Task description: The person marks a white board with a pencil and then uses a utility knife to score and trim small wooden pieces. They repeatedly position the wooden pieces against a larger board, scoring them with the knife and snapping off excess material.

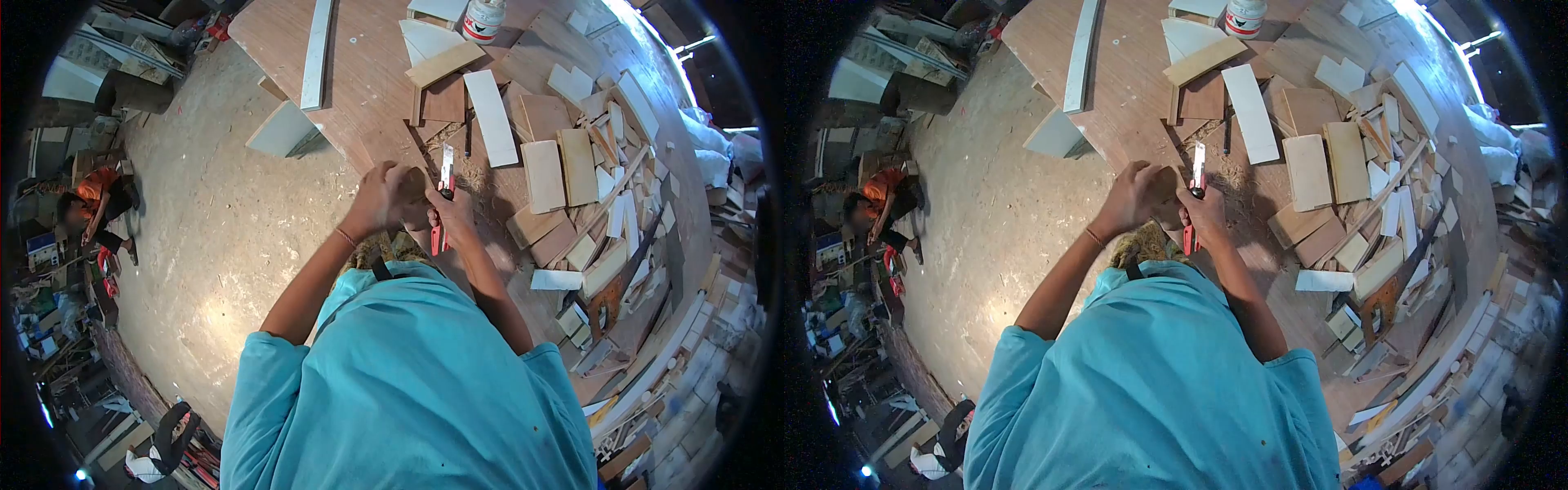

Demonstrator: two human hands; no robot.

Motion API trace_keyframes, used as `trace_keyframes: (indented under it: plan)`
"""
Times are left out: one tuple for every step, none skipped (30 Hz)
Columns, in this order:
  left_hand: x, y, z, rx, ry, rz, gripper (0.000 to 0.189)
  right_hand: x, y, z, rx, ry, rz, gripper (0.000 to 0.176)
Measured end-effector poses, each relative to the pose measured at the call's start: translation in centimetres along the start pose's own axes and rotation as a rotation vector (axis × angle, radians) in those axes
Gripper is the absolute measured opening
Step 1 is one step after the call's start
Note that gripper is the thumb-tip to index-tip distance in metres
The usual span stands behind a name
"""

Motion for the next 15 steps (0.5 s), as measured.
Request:
trace_keyframes:
  plan:
    - [2.2, -0.2, -0.9, 0.169, 0.175, 0.361, 0.062, 0.2, -0.1, 0.1, 0.025, 0.015, 0.034, 0.013]
    - [2.4, 1.1, -1.4, 0.087, 0.172, 0.515, 0.059, 0.2, 0.1, 0.1, 0.022, 0.018, 0.035, 0.013]
    - [2.0, 1.9, -1.9, 0.085, 0.168, 0.514, 0.059, 0.2, 0.1, 0.1, 0.027, 0.037, 0.029, 0.016]
    - [1.4, 2.7, -2.3, 0.075, 0.160, 0.468, 0.053, 0.3, 0.1, 0.0, 0.033, 0.056, 0.022, 0.020]
    - [0.9, 3.5, -2.5, 0.065, 0.153, 0.422, 0.047, 0.5, 0.0, 0.0, 0.034, 0.060, 0.021, 0.020]
    - [0.3, 4.0, -2.7, 0.039, 0.097, 0.408, 0.041, 0.3, -0.4, 0.0, 0.049, 0.030, -0.273, 0.025]
    - [0.1, 4.2, -2.7, 0.037, 0.094, 0.402, 0.041, 0.3, -0.7, 0.1, 0.061, 0.002, -0.567, 0.030]
    - [-0.1, 4.2, -2.7, 0.061, 0.104, 0.385, 0.044, -0.4, -1.1, -0.5, 0.302, -0.518, -1.064, 0.036]
    - [-0.1, 4.1, -2.6, 0.088, 0.122, 0.373, 0.048, -0.8, -1.0, -1.0, 0.300, -0.517, -1.066, 0.036]
    - [0.0, 3.8, -2.6, 0.086, 0.121, 0.371, 0.048, -0.8, -1.0, -1.5, 0.281, -0.356, -1.196, 0.033]
    - [0.1, 3.6, -2.5, 0.078, 0.108, 0.376, 0.047, -0.4, -1.2, -1.8, 0.262, -0.187, -1.320, 0.031]
    - [0.2, 3.5, -2.4, 0.068, 0.095, 0.380, 0.046, -0.2, -1.4, -2.1, 0.264, -0.180, -1.320, 0.031]
    - [0.2, 3.7, -2.3, 0.063, 0.096, 0.377, 0.046, 0.2, -1.3, -2.2, 0.219, -0.162, -1.328, 0.030]
    - [0.0, 3.7, -2.2, 0.068, 0.077, 0.384, 0.045, 0.6, -1.1, -2.2, 0.172, -0.145, -1.334, 0.030]
    - [-0.1, 3.6, -2.2, 0.072, 0.056, 0.391, 0.044, 0.5, -1.0, -2.4, 0.170, -0.141, -1.332, 0.030]
Point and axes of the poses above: each hand's wrist, its own z-axis towards the middle knuckle, its own y-axis out of the palm, x = y × z, the point moved 6 cm from there along z, towards the middle knuckle, and after that the axes turned 6 degrees about -x, right-handed, at the moved point
